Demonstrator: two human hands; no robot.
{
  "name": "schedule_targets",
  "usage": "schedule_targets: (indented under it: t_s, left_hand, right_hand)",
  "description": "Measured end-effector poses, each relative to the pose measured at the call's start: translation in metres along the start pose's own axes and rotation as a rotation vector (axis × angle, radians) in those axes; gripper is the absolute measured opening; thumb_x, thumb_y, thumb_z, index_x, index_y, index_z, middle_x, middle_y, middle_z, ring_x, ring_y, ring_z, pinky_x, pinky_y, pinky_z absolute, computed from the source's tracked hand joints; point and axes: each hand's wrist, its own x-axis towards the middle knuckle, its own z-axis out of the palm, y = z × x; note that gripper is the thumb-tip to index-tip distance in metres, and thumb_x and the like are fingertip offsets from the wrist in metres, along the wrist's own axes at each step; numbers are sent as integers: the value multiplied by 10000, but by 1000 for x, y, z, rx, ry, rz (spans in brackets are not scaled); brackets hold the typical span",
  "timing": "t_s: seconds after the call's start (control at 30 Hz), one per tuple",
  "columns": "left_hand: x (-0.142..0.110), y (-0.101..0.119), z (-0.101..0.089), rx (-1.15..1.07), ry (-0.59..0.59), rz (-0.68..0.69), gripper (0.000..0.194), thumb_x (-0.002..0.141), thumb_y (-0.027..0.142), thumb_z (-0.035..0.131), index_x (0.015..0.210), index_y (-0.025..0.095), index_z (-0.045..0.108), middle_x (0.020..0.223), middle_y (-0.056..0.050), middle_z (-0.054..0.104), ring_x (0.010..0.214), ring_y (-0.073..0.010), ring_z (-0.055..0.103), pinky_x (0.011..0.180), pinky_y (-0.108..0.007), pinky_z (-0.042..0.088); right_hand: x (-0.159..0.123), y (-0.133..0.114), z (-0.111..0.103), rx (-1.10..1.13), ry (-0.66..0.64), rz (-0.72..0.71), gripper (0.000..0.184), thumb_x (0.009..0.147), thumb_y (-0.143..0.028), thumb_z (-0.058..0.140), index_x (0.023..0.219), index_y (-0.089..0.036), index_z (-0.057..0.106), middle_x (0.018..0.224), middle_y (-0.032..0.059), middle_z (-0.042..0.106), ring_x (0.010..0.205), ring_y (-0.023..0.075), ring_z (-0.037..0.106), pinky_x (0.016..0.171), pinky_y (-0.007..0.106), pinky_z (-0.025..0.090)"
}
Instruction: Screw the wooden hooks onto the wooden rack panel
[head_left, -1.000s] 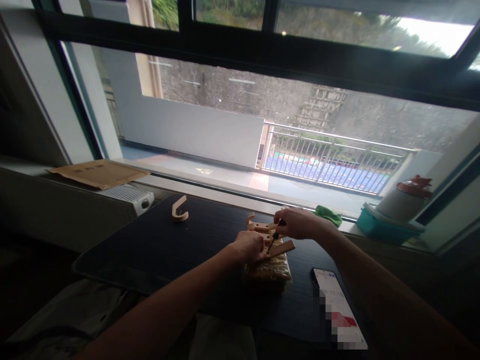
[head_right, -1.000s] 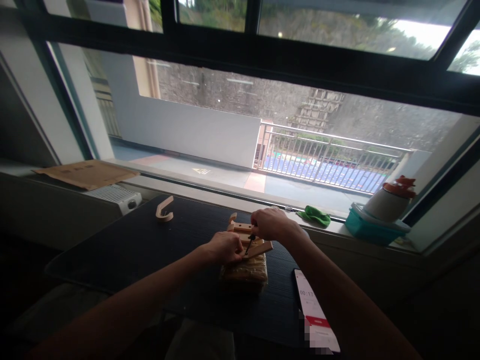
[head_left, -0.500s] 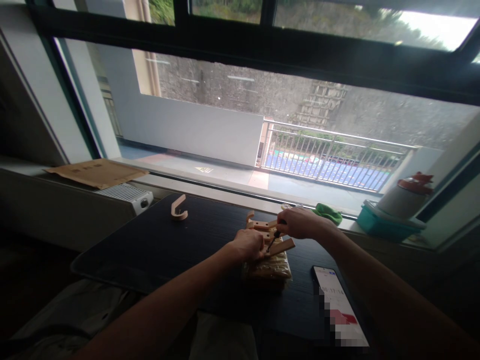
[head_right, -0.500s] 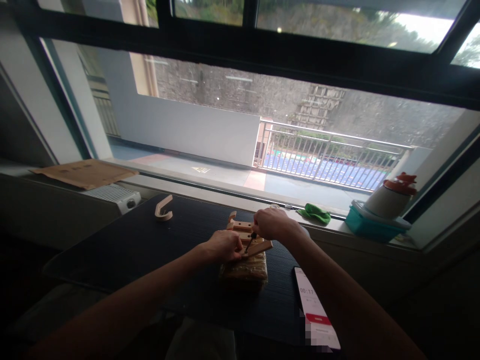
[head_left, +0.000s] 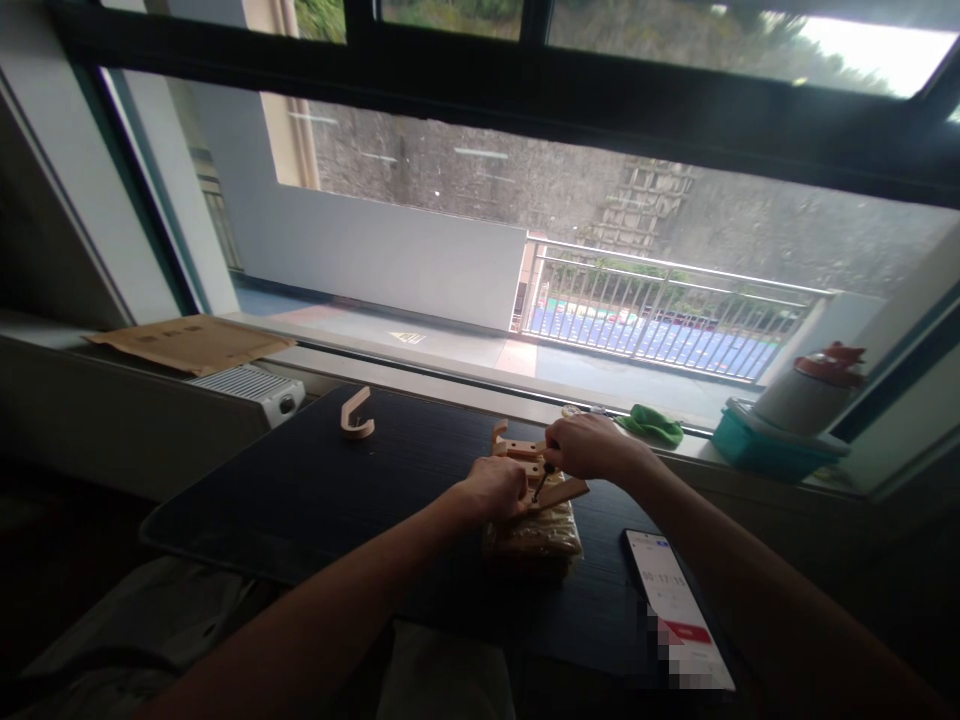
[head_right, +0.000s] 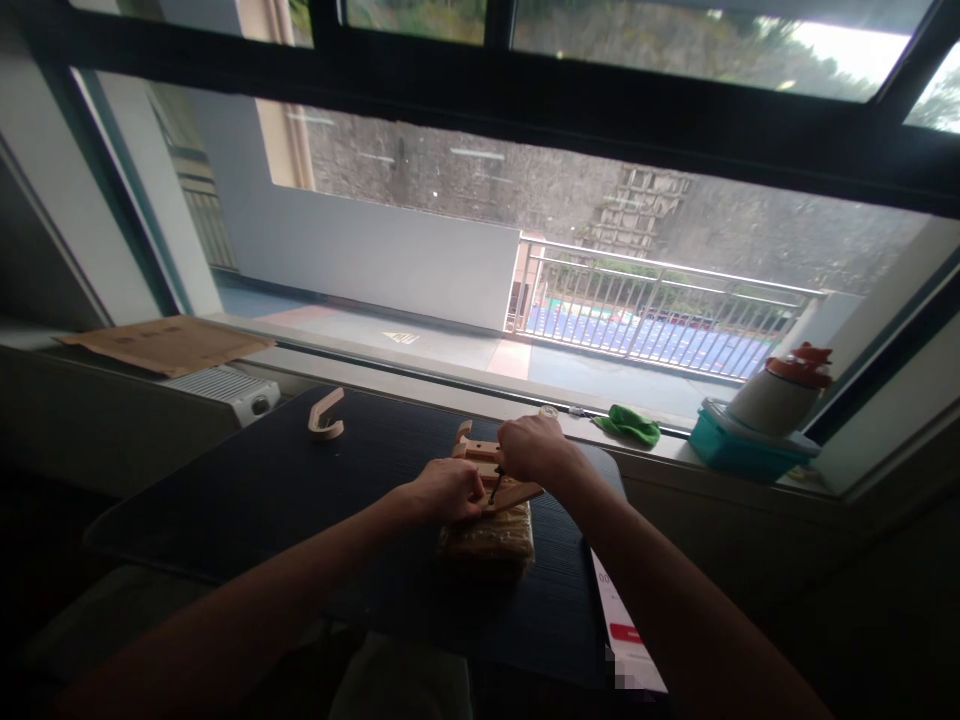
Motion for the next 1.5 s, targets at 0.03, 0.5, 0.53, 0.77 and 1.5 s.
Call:
schedule_targets:
  t_s: [0.03, 0.5, 0.53, 0.77, 1.5]
  left_hand:
    - [-1, 1, -1, 7, 0, -1, 214, 705, 321, 546, 740, 163, 686, 780, -73, 663, 731, -200, 594, 638, -264, 420]
    - [-1, 2, -2, 41, -4, 7, 215, 725, 349, 533, 727, 194, 681, 774, -51, 654, 753, -214, 606, 658, -274, 441]
    - [-1, 1, -1, 39, -2, 9, 223, 728, 360, 531, 734, 195, 681, 779, -52, 654, 753, -214, 606, 657, -274, 442]
    - [-3, 1, -2, 29, 0, 5, 204, 725, 343, 536, 707, 180, 657, 758, -49, 647, 758, -208, 600, 667, -269, 438]
    - [-5, 3, -4, 20, 7, -12, 216, 735, 356, 537, 709, 186, 667, 763, -47, 656, 742, -197, 605, 665, -260, 439]
  right_hand:
    - [0, 0, -1, -4, -2, -5, 274, 816, -355, 455, 910, -201, 661, 926, 87, 671, 816, 207, 598, 678, 305, 406]
    - [1, 1, 5, 58, 73, -51, 265, 852, -341, 413, 919, -197, 625, 886, 76, 656, 776, 191, 590, 609, 264, 376]
    - [1, 1, 5, 56, 77, -40, 270, 850, -345, 413, 915, -196, 627, 890, 80, 657, 786, 196, 591, 613, 266, 378]
    - [4, 5, 1, 63, 25, -53, 293, 837, -407, 436, 944, -216, 631, 894, 58, 660, 749, 169, 586, 621, 263, 385]
    - [1, 6, -2, 101, 14, -109, 241, 820, -341, 462, 930, -232, 646, 883, 37, 659, 741, 147, 575, 615, 239, 380]
